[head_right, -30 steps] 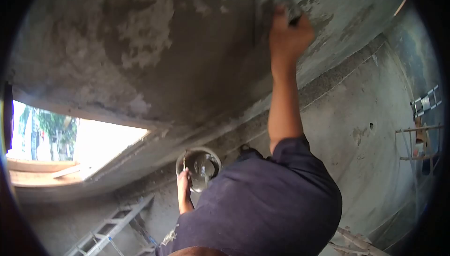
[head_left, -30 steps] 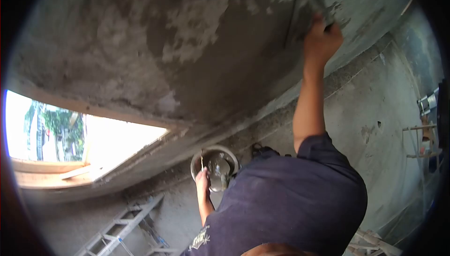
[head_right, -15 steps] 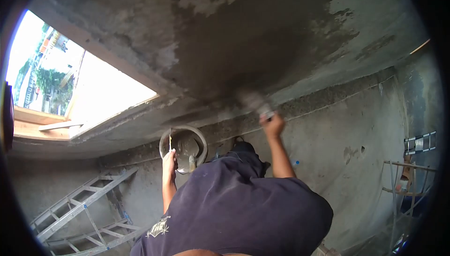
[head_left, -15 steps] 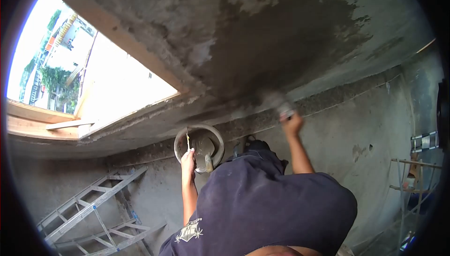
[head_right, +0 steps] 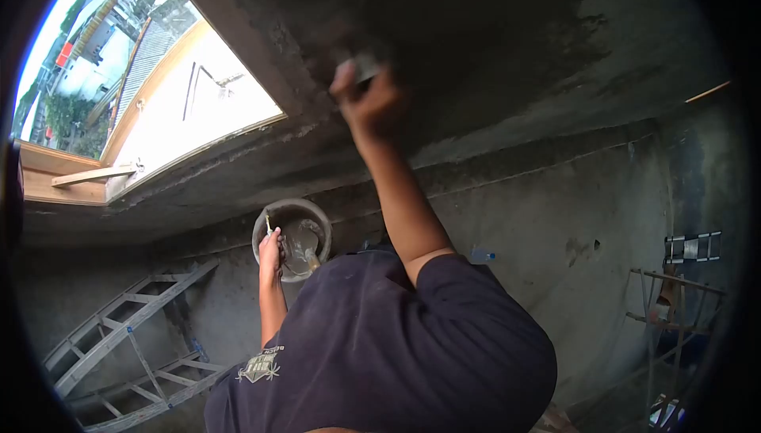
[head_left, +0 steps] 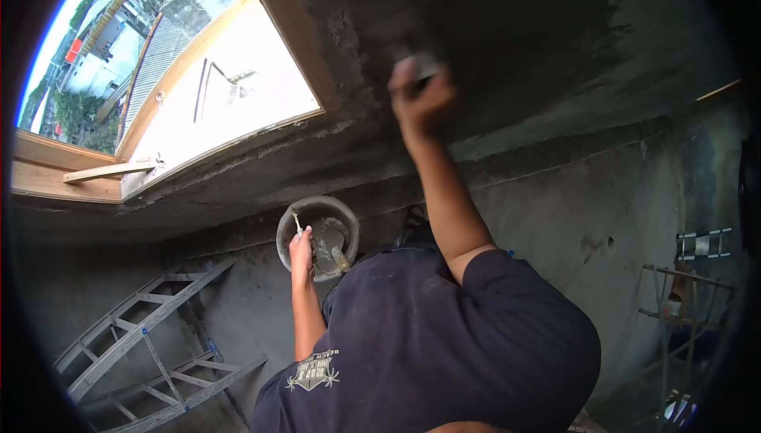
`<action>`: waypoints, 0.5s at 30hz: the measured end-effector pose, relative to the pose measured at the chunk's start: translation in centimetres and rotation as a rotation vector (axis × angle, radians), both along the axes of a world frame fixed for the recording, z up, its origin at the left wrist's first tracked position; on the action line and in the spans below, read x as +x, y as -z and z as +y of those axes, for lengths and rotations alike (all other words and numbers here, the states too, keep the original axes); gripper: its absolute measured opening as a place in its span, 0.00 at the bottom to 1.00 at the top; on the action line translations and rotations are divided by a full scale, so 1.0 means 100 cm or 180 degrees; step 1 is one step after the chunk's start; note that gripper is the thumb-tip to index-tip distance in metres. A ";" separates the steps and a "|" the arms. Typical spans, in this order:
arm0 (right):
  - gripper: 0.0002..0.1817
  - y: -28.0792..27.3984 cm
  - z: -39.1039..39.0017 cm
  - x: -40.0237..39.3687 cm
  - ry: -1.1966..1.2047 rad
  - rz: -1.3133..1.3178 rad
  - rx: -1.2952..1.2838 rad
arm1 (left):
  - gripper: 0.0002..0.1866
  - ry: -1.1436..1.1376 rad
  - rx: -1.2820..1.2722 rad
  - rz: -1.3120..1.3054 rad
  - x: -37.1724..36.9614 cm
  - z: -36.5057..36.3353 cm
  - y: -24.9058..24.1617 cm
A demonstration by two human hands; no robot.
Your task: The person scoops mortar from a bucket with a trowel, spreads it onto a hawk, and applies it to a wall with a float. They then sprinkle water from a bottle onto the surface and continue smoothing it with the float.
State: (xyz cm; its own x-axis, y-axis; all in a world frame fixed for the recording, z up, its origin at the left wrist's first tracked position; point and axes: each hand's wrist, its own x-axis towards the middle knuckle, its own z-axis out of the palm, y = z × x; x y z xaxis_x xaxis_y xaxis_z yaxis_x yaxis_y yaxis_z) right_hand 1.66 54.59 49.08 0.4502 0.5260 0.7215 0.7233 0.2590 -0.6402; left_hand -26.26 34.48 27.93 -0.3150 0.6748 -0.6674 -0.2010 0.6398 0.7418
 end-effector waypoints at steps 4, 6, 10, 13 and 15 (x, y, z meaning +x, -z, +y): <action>0.24 0.159 -0.036 -0.005 -0.0941 -0.1101 -0.0688 | 0.14 0.0070 0.0019 -0.0163 -0.011 0.002 -0.017; 0.23 0.204 -0.084 0.028 -0.0780 -0.0507 -0.0926 | 0.15 0.0069 0.0066 -0.0048 -0.021 -0.007 -0.019; 0.19 0.139 -0.088 0.099 0.0091 0.0401 -0.0375 | 0.16 0.0064 -0.0134 0.0012 -0.031 -0.021 -0.015; 0.21 0.045 -0.026 0.126 0.0519 0.1155 0.0234 | 0.16 0.0155 -0.0187 0.0151 -0.038 -0.025 -0.007; 0.22 0.012 0.010 0.108 0.0422 0.1753 0.0665 | 0.16 0.0290 -0.0083 0.0002 -0.042 -0.023 -0.002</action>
State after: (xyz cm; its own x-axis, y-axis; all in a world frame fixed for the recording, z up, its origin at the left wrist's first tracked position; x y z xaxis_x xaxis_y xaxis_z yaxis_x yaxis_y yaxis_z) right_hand 12.45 55.60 47.87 0.8391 0.3121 0.4456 0.3345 0.3499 -0.8750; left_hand -30.41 32.21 28.11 -0.2536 0.6830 -0.6849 -0.1406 0.6745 0.7247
